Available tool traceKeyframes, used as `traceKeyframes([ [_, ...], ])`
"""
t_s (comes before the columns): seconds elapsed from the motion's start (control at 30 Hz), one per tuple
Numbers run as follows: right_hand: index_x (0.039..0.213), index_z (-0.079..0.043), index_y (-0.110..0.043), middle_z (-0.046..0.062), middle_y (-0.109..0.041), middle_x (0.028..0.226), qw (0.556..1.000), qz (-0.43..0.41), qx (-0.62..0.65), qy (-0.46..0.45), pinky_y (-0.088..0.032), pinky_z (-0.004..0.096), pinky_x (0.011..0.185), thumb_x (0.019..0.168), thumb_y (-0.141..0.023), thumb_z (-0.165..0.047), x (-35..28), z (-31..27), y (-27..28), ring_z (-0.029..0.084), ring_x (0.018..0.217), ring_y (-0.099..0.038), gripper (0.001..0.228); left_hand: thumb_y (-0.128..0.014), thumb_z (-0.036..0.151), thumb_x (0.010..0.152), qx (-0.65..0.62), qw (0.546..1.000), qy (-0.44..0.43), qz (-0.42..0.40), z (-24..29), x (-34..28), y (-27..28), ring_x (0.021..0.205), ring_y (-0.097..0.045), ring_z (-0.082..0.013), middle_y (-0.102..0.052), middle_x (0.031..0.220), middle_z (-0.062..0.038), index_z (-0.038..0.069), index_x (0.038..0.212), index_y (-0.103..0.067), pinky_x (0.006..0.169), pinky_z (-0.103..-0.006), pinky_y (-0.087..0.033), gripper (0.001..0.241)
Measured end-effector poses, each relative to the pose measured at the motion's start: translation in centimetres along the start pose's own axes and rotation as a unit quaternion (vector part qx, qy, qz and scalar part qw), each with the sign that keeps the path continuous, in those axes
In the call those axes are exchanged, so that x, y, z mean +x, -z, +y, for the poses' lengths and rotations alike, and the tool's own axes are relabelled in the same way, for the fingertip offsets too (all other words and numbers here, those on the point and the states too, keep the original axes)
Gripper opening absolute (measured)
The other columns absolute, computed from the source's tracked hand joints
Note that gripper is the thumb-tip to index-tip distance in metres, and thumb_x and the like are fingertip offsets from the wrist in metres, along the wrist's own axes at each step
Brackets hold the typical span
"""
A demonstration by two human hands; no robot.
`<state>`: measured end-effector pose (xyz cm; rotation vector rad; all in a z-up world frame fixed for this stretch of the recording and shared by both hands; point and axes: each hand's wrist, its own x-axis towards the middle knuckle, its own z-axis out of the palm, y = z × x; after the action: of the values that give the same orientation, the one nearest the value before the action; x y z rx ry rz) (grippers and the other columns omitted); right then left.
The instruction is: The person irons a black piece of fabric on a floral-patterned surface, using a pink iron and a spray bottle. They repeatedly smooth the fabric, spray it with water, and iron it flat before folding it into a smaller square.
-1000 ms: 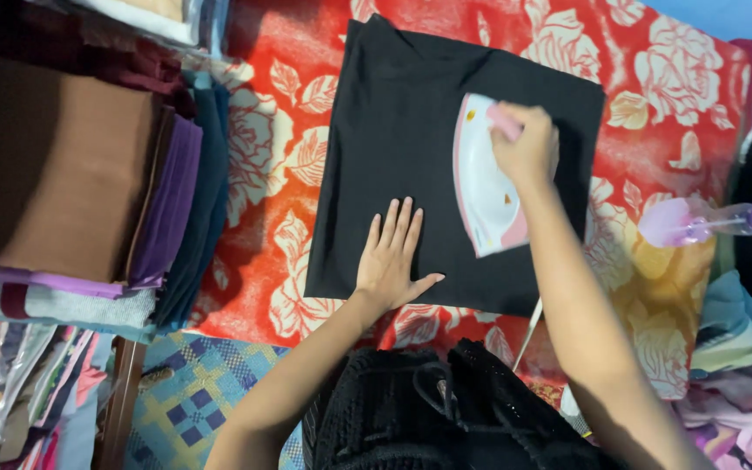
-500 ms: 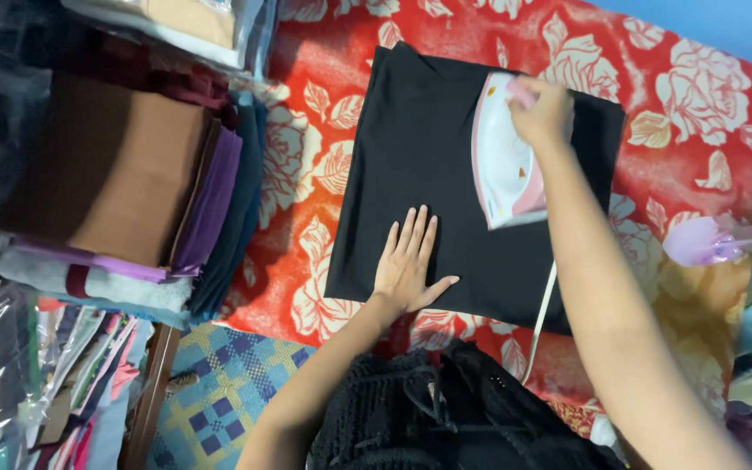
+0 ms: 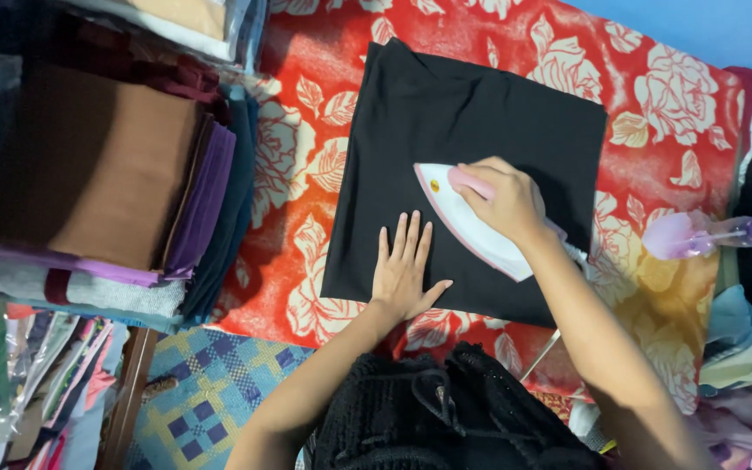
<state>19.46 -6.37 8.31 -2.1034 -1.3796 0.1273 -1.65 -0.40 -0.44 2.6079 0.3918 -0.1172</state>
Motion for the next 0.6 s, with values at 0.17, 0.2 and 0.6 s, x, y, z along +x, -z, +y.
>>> traceKeyframes([
  [0.17,0.113,-0.015,-0.081,0.008,-0.073,0.103,0.998,-0.032,-0.014,0.06,-0.057,0.043,0.082,0.083,-0.083,-0.014,6.0,2.0,-2.1,0.035,0.098,-0.072,0.03,-0.041,0.072,0.092,0.009,1.0,0.001,0.02,-0.1,0.0,-0.7,0.158,0.002,-0.0395,-0.002,0.17,-0.022,0.004,0.163,-0.009,0.124,-0.0636,-0.005,0.104],
  [0.2,0.114,-0.014,-0.081,0.01,-0.073,0.103,0.996,-0.026,-0.006,0.083,-0.057,0.044,0.081,0.085,-0.083,-0.013,7.7,2.5,-2.6,0.036,0.097,-0.071,0.029,-0.041,0.072,0.092,0.01,1.0,-0.001,0.027,-0.2,0.1,-0.7,0.158,0.002,-0.0396,-0.002,0.17,-0.022,0.004,0.163,-0.009,0.124,-0.0641,-0.005,0.104],
  [0.6,0.108,-0.008,-0.084,0.008,-0.074,0.098,0.99,0.009,-0.093,0.105,-0.059,0.038,0.068,0.085,-0.091,-0.022,18.6,3.1,-7.6,0.028,0.078,-0.072,0.028,-0.048,0.067,0.089,-0.039,0.991,-0.008,0.13,0.0,0.1,-1.0,0.156,-0.014,-0.0415,-0.015,0.168,-0.025,-0.002,0.159,-0.023,0.12,-0.0646,-0.016,0.102],
])
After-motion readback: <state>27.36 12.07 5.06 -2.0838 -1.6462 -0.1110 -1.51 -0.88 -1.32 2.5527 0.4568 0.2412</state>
